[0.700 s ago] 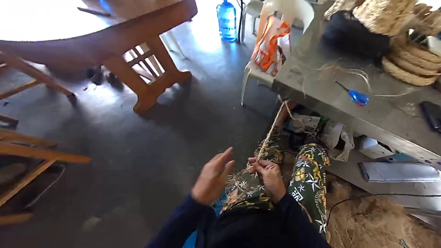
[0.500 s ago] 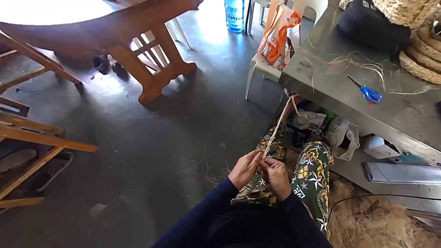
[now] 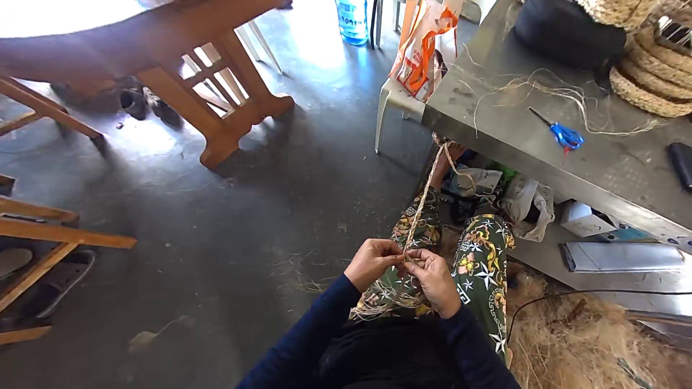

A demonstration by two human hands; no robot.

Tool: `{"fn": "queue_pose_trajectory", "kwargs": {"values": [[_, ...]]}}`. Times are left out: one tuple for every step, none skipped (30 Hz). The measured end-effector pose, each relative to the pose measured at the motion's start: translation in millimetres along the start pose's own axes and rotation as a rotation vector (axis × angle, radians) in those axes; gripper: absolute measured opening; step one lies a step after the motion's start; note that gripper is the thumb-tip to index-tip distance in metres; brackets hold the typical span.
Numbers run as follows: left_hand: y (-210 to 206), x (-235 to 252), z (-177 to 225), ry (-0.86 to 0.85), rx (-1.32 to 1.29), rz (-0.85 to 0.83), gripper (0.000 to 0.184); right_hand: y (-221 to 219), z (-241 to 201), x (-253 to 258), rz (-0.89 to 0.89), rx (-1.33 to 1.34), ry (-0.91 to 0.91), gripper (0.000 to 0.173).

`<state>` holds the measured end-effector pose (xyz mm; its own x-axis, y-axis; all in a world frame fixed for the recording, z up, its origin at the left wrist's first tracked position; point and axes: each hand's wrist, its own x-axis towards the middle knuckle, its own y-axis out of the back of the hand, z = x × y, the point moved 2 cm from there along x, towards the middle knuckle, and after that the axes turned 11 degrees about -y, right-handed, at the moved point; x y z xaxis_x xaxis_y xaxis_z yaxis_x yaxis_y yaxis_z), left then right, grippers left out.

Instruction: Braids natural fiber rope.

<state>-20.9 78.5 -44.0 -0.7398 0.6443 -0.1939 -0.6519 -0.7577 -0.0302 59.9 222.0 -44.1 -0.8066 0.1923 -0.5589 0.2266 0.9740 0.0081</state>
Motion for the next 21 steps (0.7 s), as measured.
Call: {"fn": "queue_pose_trajectory", "kwargs": {"values": [[0.4, -0.3, 1.3, -0.006, 0.028, 0.014, 0.007, 2.9, 0.9, -0.5, 0.040, -0.099, 0.041, 0.012], [0.5, -0.7, 1.9, -0.013, 0.054, 0.029, 0.006, 5.5, 1.4, -1.3, 0.089, -0.211, 0.075, 0.014], [0.3, -1.0, 1.6, -0.022, 0.076, 0.041, 0.006, 7.6, 0.6, -2.9, 0.132, -0.304, 0.098, 0.017], [-0.5, -1.3, 1.1, -0.035, 0.095, 0.054, 0.005, 8.8, -1.3, -5.7, 0.160, -0.371, 0.113, 0.018], [-1.7, -1.7, 0.7, -0.048, 0.122, 0.066, 0.004, 8.5, -4.0, -9.6, 0.178, -0.416, 0.126, 0.018], [-2.9, -1.9, -0.2, -0.066, 0.157, 0.077, 0.003, 6.7, -5.9, -13.9, 0.195, -0.440, 0.147, 0.018], [-4.3, -2.0, -1.2, -0.088, 0.190, 0.090, 0.002, 3.9, -6.6, -18.1, 0.216, -0.454, 0.186, 0.018], [-5.8, -2.2, -2.7, -0.115, 0.222, 0.103, 0.003, 0.5, -5.8, -21.6, 0.241, -0.467, 0.245, 0.018], [-7.5, -2.9, -4.8, -0.143, 0.252, 0.119, 0.004, -3.8, -3.3, -24.3, 0.270, -0.486, 0.325, 0.018], [-9.3, -4.1, -6.2, -0.167, 0.275, 0.134, 0.005, -8.8, -0.1, -26.7, 0.296, -0.505, 0.403, 0.018], [-10.9, -5.3, -7.1, -0.190, 0.292, 0.152, 0.006, -13.9, 2.7, -29.4, 0.321, -0.532, 0.472, 0.018], [-12.4, -6.6, -7.8, -0.210, 0.306, 0.170, 0.007, -18.9, 5.2, -32.3, 0.345, -0.568, 0.530, 0.018], [-13.9, -7.8, -8.2, -0.224, 0.309, 0.185, 0.007, -23.4, 8.0, -35.1, 0.368, -0.606, 0.578, 0.018], [-14.9, -8.7, -8.1, -0.235, 0.297, 0.195, 0.008, -27.7, 10.6, -37.4, 0.391, -0.647, 0.627, 0.018], [-15.0, -9.5, -7.8, -0.241, 0.269, 0.197, 0.008, -31.8, 12.6, -39.4, 0.407, -0.685, 0.669, 0.016], [-14.4, -10.6, -6.9, -0.245, 0.233, 0.191, 0.009, -35.8, 14.0, -40.9, 0.423, -0.722, 0.701, 0.014], [-13.1, -12.0, -5.7, -0.249, 0.199, 0.179, 0.010, -39.2, 15.4, -41.3, 0.440, -0.765, 0.720, 0.012], [-11.7, -13.7, -4.6, -0.257, 0.175, 0.166, 0.012, -41.9, 16.3, -41.1, 0.449, -0.818, 0.720, 0.011], [-10.6, -15.6, -4.2, -0.271, 0.158, 0.157, 0.015, -44.9, 16.7, -40.9, 0.453, -0.878, 0.707, 0.014], [-9.7, -17.6, -3.3, -0.283, 0.151, 0.148, 0.016, -48.6, 16.6, -40.6, 0.457, -0.934, 0.690, 0.016], [-8.8, -18.9, -2.4, -0.290, 0.154, 0.143, 0.015, -52.8, 16.0, -40.5, 0.473, -0.983, 0.691, 0.015]]}}
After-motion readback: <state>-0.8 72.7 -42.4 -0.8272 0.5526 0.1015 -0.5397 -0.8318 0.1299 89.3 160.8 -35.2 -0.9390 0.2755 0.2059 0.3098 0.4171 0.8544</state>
